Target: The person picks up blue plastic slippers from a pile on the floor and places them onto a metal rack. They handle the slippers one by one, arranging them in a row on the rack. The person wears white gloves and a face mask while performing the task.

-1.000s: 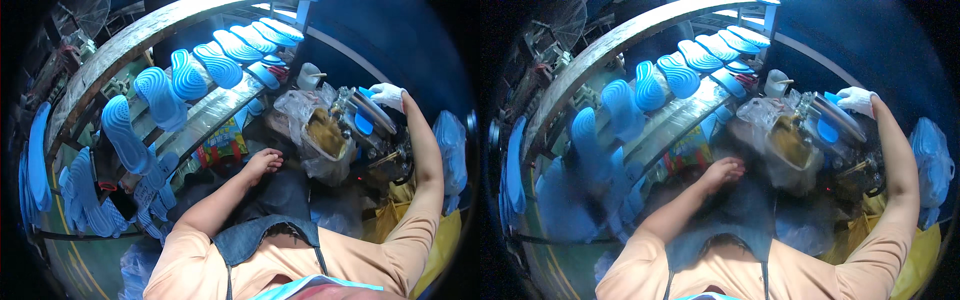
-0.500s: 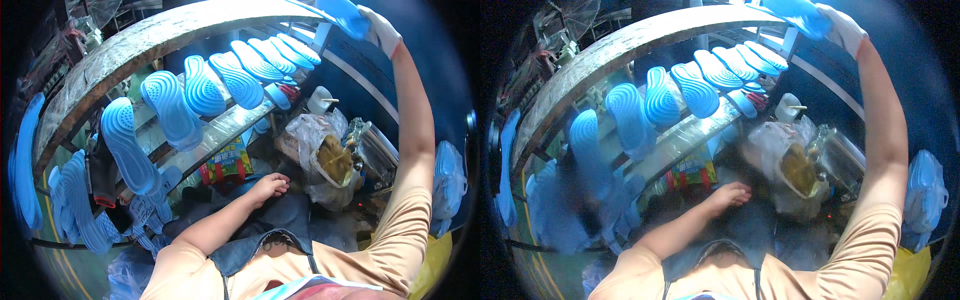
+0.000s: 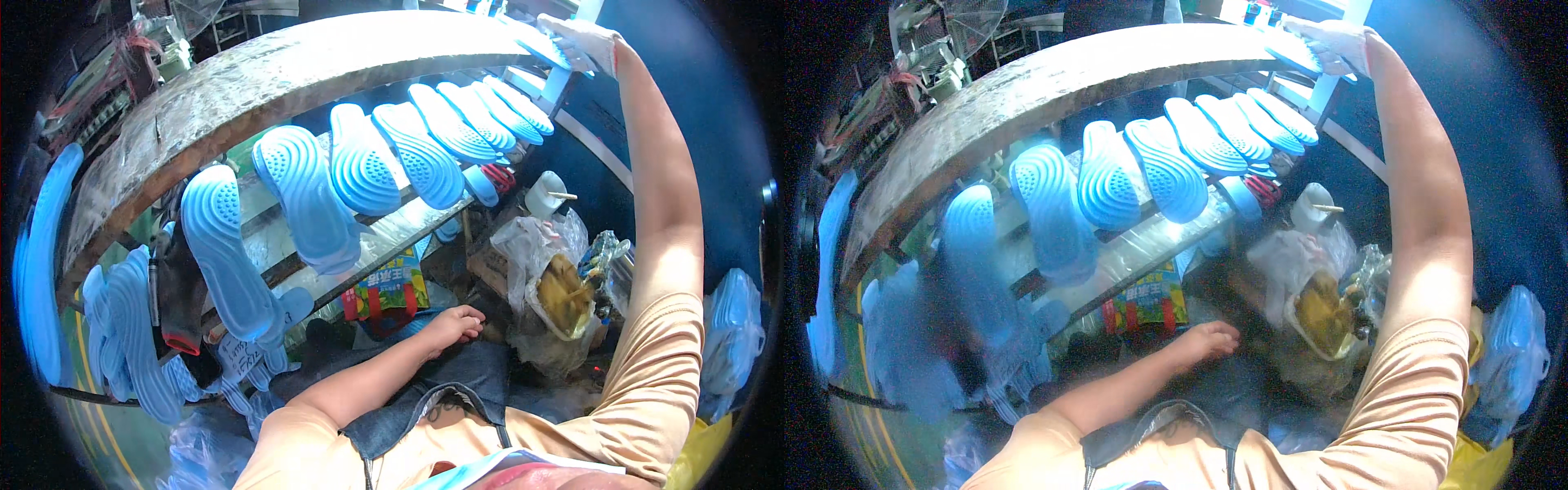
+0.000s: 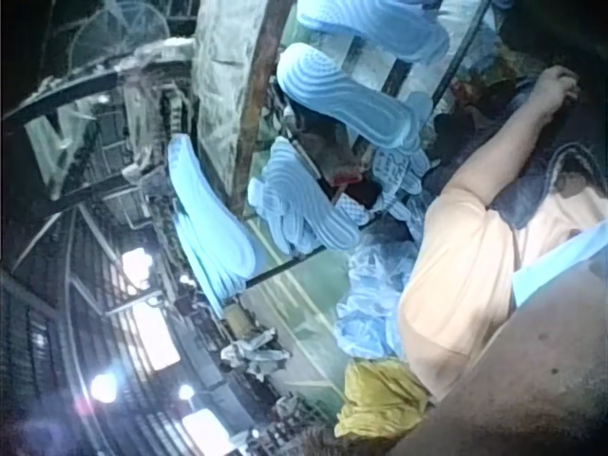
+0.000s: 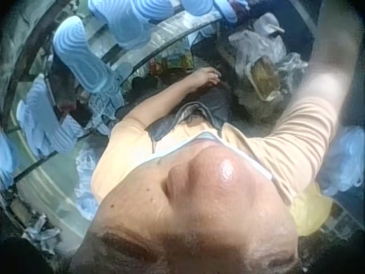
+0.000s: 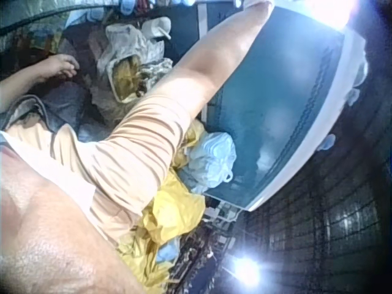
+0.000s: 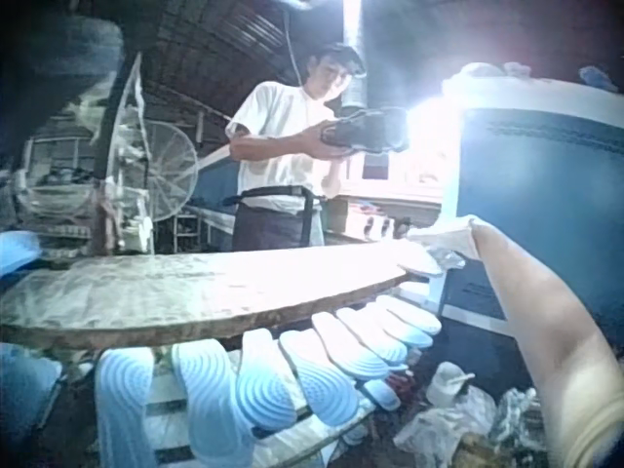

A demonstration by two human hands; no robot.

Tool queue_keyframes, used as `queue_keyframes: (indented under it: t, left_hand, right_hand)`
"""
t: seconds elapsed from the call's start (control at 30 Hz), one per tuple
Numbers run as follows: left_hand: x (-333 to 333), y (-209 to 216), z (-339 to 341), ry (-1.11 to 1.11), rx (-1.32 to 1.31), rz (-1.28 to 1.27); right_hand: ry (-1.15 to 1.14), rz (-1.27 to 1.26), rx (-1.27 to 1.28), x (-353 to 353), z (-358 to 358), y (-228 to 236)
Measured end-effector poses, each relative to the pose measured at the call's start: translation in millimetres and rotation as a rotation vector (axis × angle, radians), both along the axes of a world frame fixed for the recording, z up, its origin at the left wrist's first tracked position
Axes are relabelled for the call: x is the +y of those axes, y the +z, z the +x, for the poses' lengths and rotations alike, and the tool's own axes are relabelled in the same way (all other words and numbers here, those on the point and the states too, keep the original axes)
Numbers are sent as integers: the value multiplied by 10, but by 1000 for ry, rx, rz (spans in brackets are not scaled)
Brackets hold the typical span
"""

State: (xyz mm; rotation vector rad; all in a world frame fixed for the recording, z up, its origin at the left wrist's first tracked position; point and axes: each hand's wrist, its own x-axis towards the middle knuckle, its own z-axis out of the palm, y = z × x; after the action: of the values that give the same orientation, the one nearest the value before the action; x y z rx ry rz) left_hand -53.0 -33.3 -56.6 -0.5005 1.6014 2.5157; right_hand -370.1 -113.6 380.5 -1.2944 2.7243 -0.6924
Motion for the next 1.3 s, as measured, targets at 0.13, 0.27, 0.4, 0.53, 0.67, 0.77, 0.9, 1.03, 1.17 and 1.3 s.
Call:
queue_keyframes:
  t: [0.13, 0.27, 0.4, 0.53, 0.67, 0.77, 0.9, 1.03, 1.17, 1.3]
  left_hand:
    - [24, -83, -39, -30, -13, 5]
    - [83, -133, -133, -21, -21, -20]
    - [93, -206, -174, -16, -28, -50]
    - [83, -161, -148, -13, -45, -24]
    - [65, -91, -104, 3, -57, -1]
    - [48, -106, -97, -3, -59, -9]
    - [50, -108, -111, 7, -62, -1]
    - [70, -127, -129, 7, -46, -9]
    - [76, -106, -133, 2, -46, -27]
    - [62, -104, -111, 1, -61, -24]
  right_hand:
    - [157, 150, 285, -27, 158, -146]
    - [235, 132, 454, 33, 317, -91]
    - [410, -438, 973, -127, 562, -289]
    - [400, -300, 728, -56, 480, -88]
    - [397, -227, 540, 103, 272, 0]
    - [399, -217, 463, 163, 152, 52]
    - [389, -210, 406, 175, 34, 42]
    - [372, -192, 351, 137, -74, 1]
    - [331, -77, 251, 161, -188, -38]
    - [259, 33, 264, 190, -147, -135]
